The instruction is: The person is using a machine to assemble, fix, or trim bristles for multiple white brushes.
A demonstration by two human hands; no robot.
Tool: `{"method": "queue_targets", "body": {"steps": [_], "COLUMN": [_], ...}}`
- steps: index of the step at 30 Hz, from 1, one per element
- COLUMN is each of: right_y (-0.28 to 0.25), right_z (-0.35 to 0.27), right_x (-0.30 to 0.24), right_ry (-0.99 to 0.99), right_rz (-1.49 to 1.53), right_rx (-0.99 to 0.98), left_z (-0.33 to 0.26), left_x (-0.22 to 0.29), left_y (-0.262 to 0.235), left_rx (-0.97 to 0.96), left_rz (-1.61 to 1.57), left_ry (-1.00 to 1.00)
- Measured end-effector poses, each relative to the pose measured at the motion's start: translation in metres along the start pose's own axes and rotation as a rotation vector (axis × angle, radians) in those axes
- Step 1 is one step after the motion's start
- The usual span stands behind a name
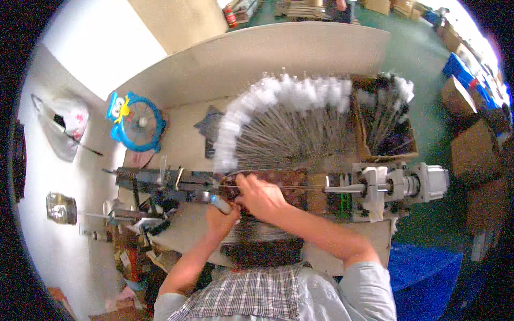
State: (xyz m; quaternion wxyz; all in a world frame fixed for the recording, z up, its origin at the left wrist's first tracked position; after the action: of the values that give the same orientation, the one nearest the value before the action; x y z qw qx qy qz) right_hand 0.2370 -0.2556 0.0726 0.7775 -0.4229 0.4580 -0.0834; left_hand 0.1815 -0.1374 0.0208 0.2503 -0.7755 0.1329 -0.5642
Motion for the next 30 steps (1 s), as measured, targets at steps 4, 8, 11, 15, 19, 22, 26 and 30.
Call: {"method": "queue_targets", "body": {"steps": [4,8,11,15,19,22,26,30], "right_y": [0.032,0.013,0.014,0.008,0.011,-0.003,-0.058,-0.083], "right_z": [0.008,-0.007,-0.014,-0.011,-0.013,-0.015,-0.012,0.004], "right_x": [0.014,0.002,-0.004,-0.016,-0.016,-0.027,-0.045,-0.017], "right_ry": [0.011,-0.104,-0.14,-0.196,-0.155,-0.192,-0.275,-0.093], "right_rz": [0.0,0.015,-0.015,-0.002,-0.019,-0.023,-0.05,-0.032], "right_rx": [-0.14,-0.162,-0.248,-0.194,-0.237,-0.231,-0.042,0.041], "left_z": [0.0,-0.028,-0.051,-0.05,-0.046,-0.046,-0.043,-0.036], "left_x": [-0.026,-0.125,-0.181,-0.197,-0.207,-0.211,-0.128,-0.01], "left_y": [-0.013,-0.085,-0.117,-0.132,-0.131,-0.13,-0.112,-0.012], "left_rx": [0.014,0.34,0.485,0.473,0.51,0.616,0.542,0.129], "left_rz": [0.022,-0.866,-1.199,-1.355,-1.397,-1.415,-0.809,-1.015], "left_ry": [0.014,-0.252,-0.402,-0.391,-0.387,-0.389,-0.051,0.005]}}
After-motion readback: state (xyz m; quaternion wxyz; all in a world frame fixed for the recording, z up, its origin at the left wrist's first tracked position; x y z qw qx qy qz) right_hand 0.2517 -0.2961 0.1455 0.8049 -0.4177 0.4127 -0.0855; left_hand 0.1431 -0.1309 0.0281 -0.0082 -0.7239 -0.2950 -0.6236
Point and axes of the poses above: each hand's wrist, its own z-axis towards the middle knuckle, its own y-axis out of the palm, x = y × z, the point moved 10 cm from there along z, towards the middle knuckle, and after that the axes turned 2 degrees about -x, right-handed, at the moved point
